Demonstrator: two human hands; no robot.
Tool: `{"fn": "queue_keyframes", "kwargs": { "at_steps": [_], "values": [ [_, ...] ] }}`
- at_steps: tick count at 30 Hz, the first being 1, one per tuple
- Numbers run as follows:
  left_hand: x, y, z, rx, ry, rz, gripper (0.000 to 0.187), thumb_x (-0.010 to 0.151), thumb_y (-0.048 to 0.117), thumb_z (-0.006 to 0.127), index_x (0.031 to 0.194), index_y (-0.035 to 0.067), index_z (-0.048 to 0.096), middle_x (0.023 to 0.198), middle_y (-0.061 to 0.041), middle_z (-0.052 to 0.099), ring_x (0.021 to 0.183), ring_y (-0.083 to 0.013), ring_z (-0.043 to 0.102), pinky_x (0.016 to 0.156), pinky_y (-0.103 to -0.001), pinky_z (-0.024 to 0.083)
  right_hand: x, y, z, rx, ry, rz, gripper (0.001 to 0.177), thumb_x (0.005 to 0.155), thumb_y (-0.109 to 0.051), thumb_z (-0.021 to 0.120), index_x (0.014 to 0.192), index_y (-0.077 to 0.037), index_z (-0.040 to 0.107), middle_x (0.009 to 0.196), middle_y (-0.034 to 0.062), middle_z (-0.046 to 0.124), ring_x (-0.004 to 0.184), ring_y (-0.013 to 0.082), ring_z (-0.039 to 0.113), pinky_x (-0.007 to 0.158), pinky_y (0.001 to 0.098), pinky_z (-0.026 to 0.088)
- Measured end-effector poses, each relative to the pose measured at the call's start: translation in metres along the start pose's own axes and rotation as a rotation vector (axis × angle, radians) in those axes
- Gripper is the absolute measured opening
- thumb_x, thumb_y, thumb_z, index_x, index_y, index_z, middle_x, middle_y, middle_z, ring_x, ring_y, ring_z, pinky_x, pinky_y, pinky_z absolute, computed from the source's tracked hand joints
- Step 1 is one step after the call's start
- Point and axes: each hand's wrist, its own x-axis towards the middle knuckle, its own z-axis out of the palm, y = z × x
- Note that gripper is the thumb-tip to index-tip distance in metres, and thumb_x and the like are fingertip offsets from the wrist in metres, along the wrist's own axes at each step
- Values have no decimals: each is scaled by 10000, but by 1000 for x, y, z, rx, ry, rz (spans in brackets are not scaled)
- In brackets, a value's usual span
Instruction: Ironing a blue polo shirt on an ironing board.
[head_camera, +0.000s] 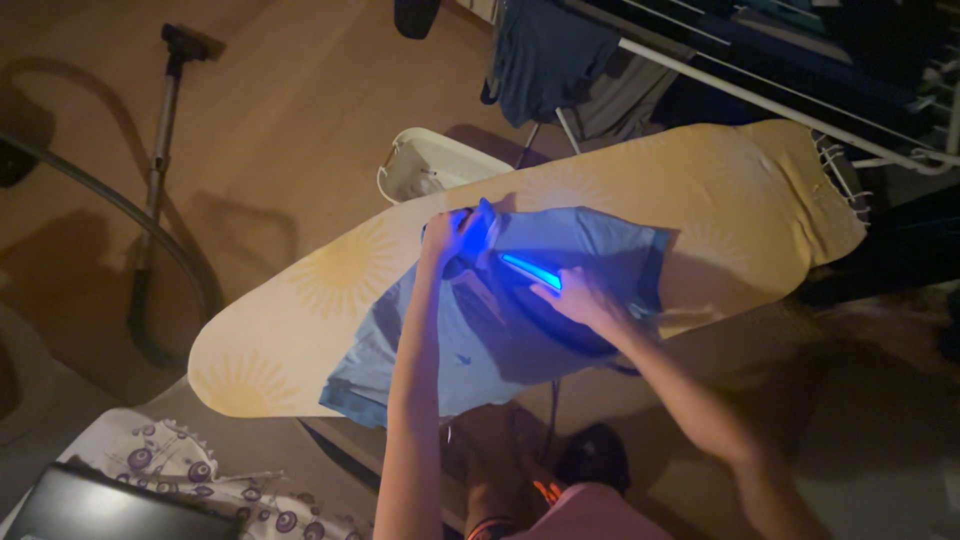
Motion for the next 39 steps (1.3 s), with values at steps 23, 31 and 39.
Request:
{"fn": "queue_keyframes", "kwargs": {
  "at_steps": [23, 31, 39],
  "values": [
    [-10, 17, -18, -20, 27, 43, 386, 982, 424, 647, 804, 92, 728, 711, -183, 686, 686, -418, 679, 637, -514, 536, 24, -10, -3, 382, 195, 560, 661, 954, -573, 626, 926, 82, 706, 649, 193, 702, 511, 307, 703, 496, 421, 582],
    [-10, 19, -14, -7, 72, 49, 355, 973, 403, 661, 827, 90, 742, 731, -194, 695, 702, -418, 686, 643, -522, 542, -45, -2, 7, 337, 176, 551, 706, 954, -600, 605, 877, 94, 711, 635, 222, 700, 520, 332, 713, 516, 429, 586],
    [-11, 14, -19, -154, 34, 31, 374, 953, 392, 653, 815, 49, 708, 671, -185, 661, 612, -367, 668, 591, -470, 510, -59, 8, 19, 307, 198, 602, 713, 928, -645, 623, 1006, 59, 706, 752, 234, 731, 591, 336, 728, 567, 435, 583]
  ]
}}
